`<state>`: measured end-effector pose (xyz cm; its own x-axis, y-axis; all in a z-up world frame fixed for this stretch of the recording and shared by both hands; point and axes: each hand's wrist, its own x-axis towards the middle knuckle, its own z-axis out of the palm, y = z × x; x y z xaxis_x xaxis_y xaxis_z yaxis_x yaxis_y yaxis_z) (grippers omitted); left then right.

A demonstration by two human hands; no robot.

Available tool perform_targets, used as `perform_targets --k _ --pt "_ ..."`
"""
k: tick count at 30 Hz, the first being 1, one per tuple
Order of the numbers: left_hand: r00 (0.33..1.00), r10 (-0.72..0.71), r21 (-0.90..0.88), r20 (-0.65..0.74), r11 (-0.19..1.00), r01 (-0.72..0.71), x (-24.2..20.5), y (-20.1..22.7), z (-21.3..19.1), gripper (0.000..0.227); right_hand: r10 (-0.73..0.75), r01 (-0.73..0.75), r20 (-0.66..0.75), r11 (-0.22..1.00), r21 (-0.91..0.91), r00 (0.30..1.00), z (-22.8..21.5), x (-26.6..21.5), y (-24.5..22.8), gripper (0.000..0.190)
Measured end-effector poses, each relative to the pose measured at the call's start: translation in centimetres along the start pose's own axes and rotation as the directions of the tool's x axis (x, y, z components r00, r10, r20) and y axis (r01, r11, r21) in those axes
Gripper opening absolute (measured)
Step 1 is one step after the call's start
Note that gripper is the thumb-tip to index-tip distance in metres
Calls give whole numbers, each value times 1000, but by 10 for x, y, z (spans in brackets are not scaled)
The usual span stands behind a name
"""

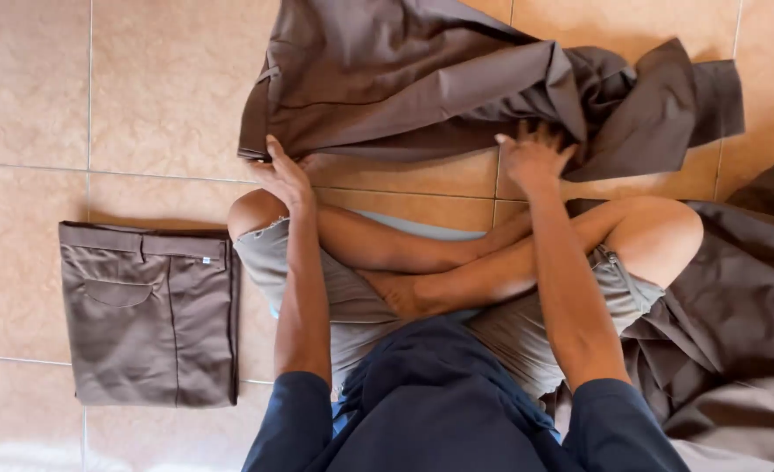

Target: A person sitting on the floor folding brown trousers into neat squares.

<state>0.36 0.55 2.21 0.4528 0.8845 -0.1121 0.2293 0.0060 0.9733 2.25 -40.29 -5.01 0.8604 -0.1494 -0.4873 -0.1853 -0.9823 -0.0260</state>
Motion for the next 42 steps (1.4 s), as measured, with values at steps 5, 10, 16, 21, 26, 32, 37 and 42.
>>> perform_targets --k 5,10,16,21,26,32,37,42 --pt "983 -165 -221 86 958 180 16 8 -21 72 47 -41 -266 999 29 963 14 0 23 35" --pt "975 -214 -315 57 923 221 17 -18 -10 78 146 -23 -599 978 208 787 -34 -21 -3 24" --pt "982 -130 -372 140 912 174 0 20 -21 51 -156 225 -691 974 10 706 -69 -39 -35 75" --pt "982 -137 -386 129 905 177 -5 24 -23 51 -452 308 -694 892 -332 560 -59 -31 -58 88" --pt "982 -145 -389 123 903 183 -7 29 -28 53 -457 375 -881 843 -386 123 -126 -55 -75 33" --pt "998 -1 -358 61 933 23 -4 19 -25 41 -517 375 -593 856 -357 617 -59 -53 -17 12" --pt "999 6 -384 41 923 10 -2 15 -24 44 -480 569 -653 818 -91 586 -65 -104 -67 28" --pt "997 -68 -412 43 908 80 -2 20 -23 46 -662 657 -529 716 -235 531 -13 -93 -109 44"
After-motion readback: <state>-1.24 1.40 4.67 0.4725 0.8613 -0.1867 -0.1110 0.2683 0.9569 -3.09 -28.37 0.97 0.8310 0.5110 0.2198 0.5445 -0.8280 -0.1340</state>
